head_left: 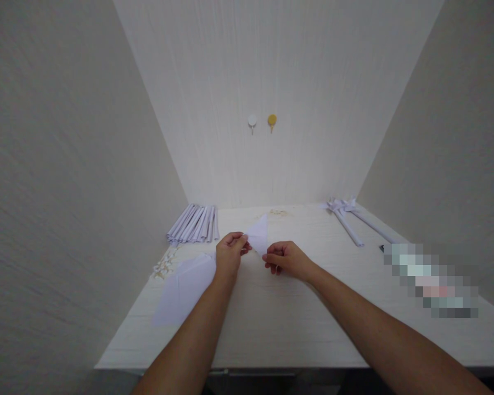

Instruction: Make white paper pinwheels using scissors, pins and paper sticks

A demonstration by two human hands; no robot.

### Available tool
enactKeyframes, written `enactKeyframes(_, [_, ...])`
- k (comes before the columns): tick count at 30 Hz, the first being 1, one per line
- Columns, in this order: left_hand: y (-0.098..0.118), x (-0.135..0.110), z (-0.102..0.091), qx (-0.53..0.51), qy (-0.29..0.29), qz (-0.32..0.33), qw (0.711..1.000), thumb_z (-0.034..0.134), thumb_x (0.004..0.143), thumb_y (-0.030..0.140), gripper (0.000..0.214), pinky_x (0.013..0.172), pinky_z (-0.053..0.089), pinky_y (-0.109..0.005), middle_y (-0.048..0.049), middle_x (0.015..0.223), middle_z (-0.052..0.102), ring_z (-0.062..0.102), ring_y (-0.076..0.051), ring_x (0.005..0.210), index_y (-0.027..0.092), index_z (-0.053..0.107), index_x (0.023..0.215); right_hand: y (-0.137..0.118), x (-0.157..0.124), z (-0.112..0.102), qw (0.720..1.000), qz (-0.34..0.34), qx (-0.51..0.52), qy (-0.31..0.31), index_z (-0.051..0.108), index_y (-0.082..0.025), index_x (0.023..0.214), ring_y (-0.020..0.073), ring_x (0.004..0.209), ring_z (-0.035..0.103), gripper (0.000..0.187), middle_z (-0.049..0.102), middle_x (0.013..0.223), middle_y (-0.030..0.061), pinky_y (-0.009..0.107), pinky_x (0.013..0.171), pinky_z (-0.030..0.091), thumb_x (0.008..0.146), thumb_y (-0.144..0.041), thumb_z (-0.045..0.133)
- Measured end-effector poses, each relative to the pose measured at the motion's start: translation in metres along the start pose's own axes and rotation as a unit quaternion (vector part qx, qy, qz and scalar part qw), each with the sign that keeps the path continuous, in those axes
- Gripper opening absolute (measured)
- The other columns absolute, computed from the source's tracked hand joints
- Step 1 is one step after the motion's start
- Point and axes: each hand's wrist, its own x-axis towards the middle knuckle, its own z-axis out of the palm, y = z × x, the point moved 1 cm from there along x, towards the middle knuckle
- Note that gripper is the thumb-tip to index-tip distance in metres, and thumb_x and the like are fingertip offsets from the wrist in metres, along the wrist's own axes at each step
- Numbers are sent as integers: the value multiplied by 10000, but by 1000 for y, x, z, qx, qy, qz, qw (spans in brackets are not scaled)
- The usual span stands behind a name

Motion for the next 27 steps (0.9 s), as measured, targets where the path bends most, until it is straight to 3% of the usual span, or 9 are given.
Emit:
enactKeyframes(10, [2, 0, -3, 20, 8, -18, 1000, 796, 588, 322, 258, 582, 451, -244, 12, 597, 673, 629, -135, 560, 179, 672, 762, -2, 2, -7, 998, -30, 41, 47, 612, -202, 691, 118, 466, 605, 218, 687, 581, -12, 233, 469, 477, 689, -373, 747])
enactKeyframes(15, [3, -1, -1, 38, -18, -19, 999, 809, 586, 341, 244, 577, 441, -241, 11, 588, 657, 612, -131, 557, 173, 700, 725, -2, 1, -6, 997, -39, 40, 56, 588, -204, 638, 120, 463, 595, 215, 673, 552, -9, 232, 468, 466, 671, -348, 744])
enactKeyframes(22, [0, 0, 1, 67, -77, -21, 995, 836, 563, 337, 225, 551, 447, -249, -13, 569, 667, 584, -128, 509, 167, 718, 650, -6, 1, -5, 995, -56, 36, 70, 664, -206, 742, 117, 430, 539, 282, 638, 540, -39, 246, 450, 433, 701, -459, 781])
enactKeyframes(27, [-2, -1, 2, 77, -90, -20, 993, 844, 550, 324, 214, 528, 439, -247, -2, 521, 643, 582, -132, 488, 173, 724, 642, -10, -1, -6, 994, -69, 30, 81, 660, -210, 661, 115, 448, 501, 307, 583, 509, -45, 256, 464, 404, 690, -480, 803])
